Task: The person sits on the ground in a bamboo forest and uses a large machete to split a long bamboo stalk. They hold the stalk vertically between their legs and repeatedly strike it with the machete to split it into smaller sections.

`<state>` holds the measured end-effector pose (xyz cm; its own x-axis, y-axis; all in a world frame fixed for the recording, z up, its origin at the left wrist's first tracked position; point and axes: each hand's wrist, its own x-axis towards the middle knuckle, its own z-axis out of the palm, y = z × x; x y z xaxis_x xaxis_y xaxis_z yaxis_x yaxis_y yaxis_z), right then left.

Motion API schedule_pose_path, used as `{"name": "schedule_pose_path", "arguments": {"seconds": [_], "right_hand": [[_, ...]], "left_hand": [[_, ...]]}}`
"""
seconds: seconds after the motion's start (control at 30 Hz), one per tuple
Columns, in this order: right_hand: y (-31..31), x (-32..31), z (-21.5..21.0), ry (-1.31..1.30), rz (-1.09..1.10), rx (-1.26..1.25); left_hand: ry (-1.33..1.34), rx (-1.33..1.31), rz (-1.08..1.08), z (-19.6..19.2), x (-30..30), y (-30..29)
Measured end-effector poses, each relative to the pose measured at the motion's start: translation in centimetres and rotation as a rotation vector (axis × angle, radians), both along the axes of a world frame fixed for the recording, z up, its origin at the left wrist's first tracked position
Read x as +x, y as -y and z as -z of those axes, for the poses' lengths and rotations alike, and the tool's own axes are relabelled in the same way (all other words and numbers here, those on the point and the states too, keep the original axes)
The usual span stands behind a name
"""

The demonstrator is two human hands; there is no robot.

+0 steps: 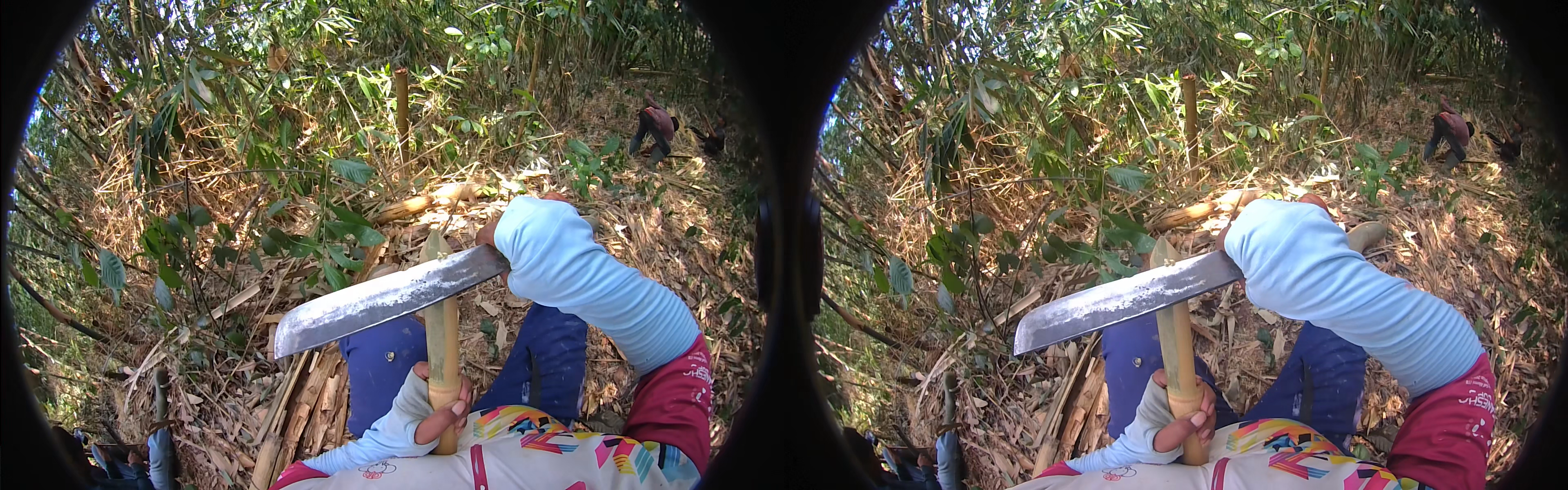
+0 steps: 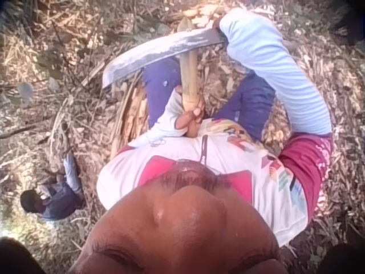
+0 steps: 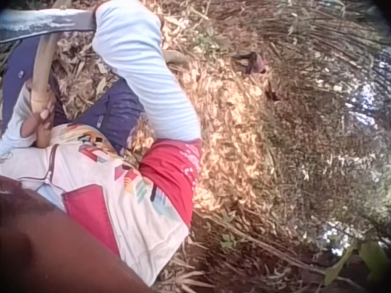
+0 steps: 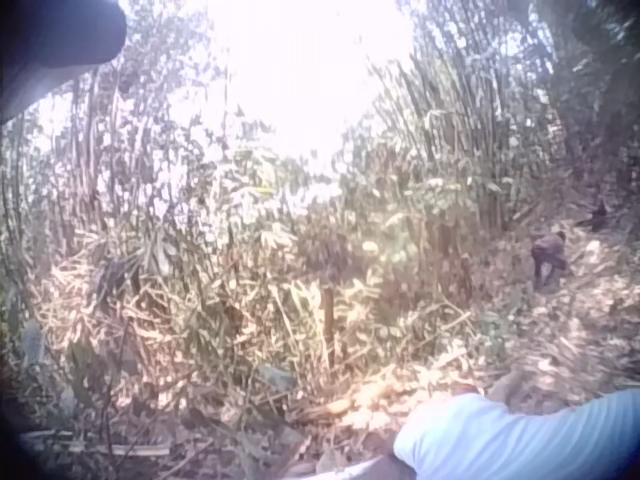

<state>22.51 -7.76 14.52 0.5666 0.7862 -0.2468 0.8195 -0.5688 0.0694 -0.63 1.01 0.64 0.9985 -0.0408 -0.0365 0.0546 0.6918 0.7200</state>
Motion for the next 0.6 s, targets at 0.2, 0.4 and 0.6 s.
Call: {"name": "schedule_pose_path", "arguments": {"seconds": [0.2, 0.4, 0.6], "right_hand": [[-0.2, 0.9, 0.5, -0.029, 0.03, -0.023], [-1.9, 1.6, -0.2, -0.086, 0.091, -0.244], [-0.5, 3.0, 1.3, -0.131, 0.103, -0.102]], "left_hand": [[0.002, -0.014, 0.0, 0.4, 0.0, 0.0], [-0.022, -0.005, -0.047, 0.5, -0.2, 0.2], [-0.011, -0.013, -0.034, 0.6, 0.1, 0.3]]}}
